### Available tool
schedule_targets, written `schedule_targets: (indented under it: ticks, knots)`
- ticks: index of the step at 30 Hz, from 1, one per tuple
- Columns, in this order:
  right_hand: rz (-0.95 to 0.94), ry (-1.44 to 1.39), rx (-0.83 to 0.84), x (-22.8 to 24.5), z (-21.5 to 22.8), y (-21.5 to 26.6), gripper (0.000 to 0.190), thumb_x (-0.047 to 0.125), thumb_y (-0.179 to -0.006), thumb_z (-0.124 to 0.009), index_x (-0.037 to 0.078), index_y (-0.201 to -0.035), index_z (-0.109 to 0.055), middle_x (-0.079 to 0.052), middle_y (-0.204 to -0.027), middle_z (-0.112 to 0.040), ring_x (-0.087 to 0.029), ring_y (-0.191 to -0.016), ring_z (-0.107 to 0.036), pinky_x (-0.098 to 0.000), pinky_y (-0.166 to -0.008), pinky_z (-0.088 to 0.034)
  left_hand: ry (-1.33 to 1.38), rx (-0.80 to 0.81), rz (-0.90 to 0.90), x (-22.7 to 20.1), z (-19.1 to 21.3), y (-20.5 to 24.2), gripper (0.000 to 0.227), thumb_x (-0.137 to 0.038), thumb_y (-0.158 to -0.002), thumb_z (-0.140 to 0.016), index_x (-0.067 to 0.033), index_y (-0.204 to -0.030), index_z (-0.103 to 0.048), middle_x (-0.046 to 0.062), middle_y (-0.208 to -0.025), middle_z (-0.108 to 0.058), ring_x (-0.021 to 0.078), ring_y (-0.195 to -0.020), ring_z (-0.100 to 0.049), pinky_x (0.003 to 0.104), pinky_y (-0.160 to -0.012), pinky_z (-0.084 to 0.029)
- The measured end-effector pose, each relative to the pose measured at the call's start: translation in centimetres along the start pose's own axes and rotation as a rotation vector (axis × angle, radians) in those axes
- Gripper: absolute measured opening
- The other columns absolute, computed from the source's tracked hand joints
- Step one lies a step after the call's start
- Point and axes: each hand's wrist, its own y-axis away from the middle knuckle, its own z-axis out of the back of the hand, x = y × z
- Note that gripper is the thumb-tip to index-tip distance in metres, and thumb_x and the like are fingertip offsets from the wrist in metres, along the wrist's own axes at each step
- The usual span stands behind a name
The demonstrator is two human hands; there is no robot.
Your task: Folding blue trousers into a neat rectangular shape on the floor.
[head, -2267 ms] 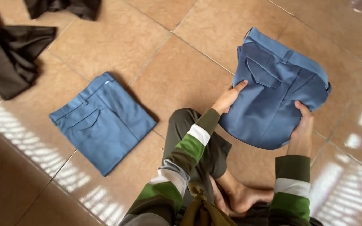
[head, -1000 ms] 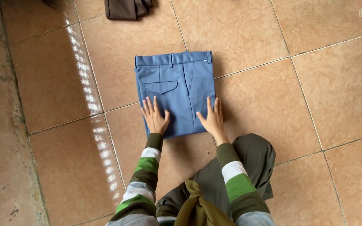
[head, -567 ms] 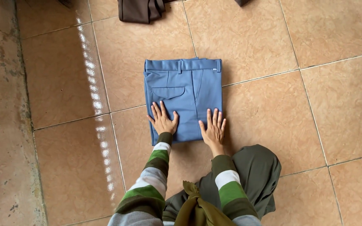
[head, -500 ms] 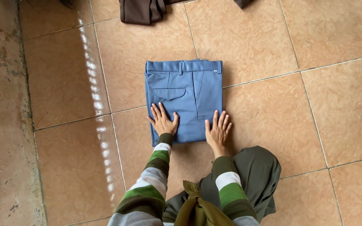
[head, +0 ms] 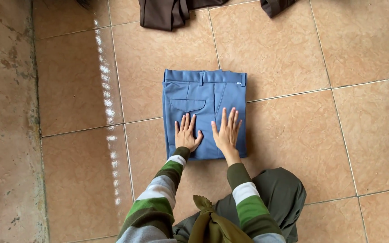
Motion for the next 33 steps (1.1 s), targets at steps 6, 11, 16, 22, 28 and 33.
schedule_targets:
  ticks: [6,11,16,22,28,33]
  knots:
    - [0.003,0.052,0.245,-0.2,-1.4,1.1,0.073,0.054,-0.104,-0.038,0.015,-0.164,-0.021,-0.019,-0.170,-0.013,-0.034,-0.157,-0.011,-0.0566,-0.124,-0.007,0.008,-0.182,0.161,0.0,-0.8,-0.1,0.086,-0.050,-0.085,-0.048,-0.0165,-0.162,-0.029,0.017,-0.167,-0.026,0.0303,-0.155,-0.024,0.058,-0.124,-0.010]
    - [-0.154,0.100,0.133,-4.0,-2.6,2.6,0.076,0.056,-0.105,-0.034,0.011,-0.164,-0.017,-0.020,-0.169,-0.014,-0.034,-0.156,-0.012,-0.0550,-0.125,-0.006,0.005,-0.245,0.146,0.2,-1.1,0.0,0.091,-0.048,-0.084,-0.050,-0.0139,-0.164,-0.023,0.021,-0.167,-0.023,0.0353,-0.155,-0.021,0.060,-0.123,-0.009]
    - [-0.397,0.138,0.100,-6.7,-3.2,2.1,0.076,0.060,-0.105,-0.026,0.015,-0.164,-0.014,-0.022,-0.169,-0.011,-0.036,-0.157,-0.006,-0.0603,-0.125,-0.003,0.000,-0.140,-0.084,0.4,-0.9,0.3,0.090,-0.055,-0.084,-0.047,-0.0192,-0.164,-0.025,0.015,-0.169,-0.021,0.0318,-0.157,-0.016,0.061,-0.123,-0.003]
    - [-0.360,0.030,0.013,-2.8,0.0,-0.7,0.078,0.057,-0.105,-0.034,0.008,-0.164,-0.015,-0.030,-0.167,-0.010,-0.042,-0.156,-0.007,-0.0658,-0.121,-0.005,0.001,-0.046,-0.054,0.1,-0.3,0.0,0.080,-0.055,-0.088,-0.044,-0.0267,-0.162,-0.030,0.011,-0.166,-0.031,0.0272,-0.155,-0.024,0.059,-0.124,-0.009]
    - [-0.005,0.061,0.186,1.0,-1.2,-0.4,0.077,0.056,-0.104,-0.036,0.009,-0.163,-0.018,-0.023,-0.169,-0.013,-0.037,-0.157,-0.008,-0.0605,-0.123,-0.005,0.020,-0.110,0.129,0.3,-1.2,-0.1,0.084,-0.050,-0.087,-0.045,-0.0189,-0.163,-0.028,0.013,-0.168,-0.026,0.0256,-0.156,-0.021,0.057,-0.125,-0.008]
    - [-0.058,0.087,0.230,-0.6,-2.1,1.1,0.074,0.054,-0.106,-0.032,0.012,-0.164,-0.016,-0.017,-0.170,-0.013,-0.031,-0.157,-0.011,-0.0522,-0.125,-0.002,0.021,-0.150,0.119,0.4,-1.5,-0.2,0.084,-0.048,-0.086,-0.048,-0.0156,-0.161,-0.031,0.013,-0.167,-0.029,0.0264,-0.155,-0.025,0.055,-0.125,-0.010]
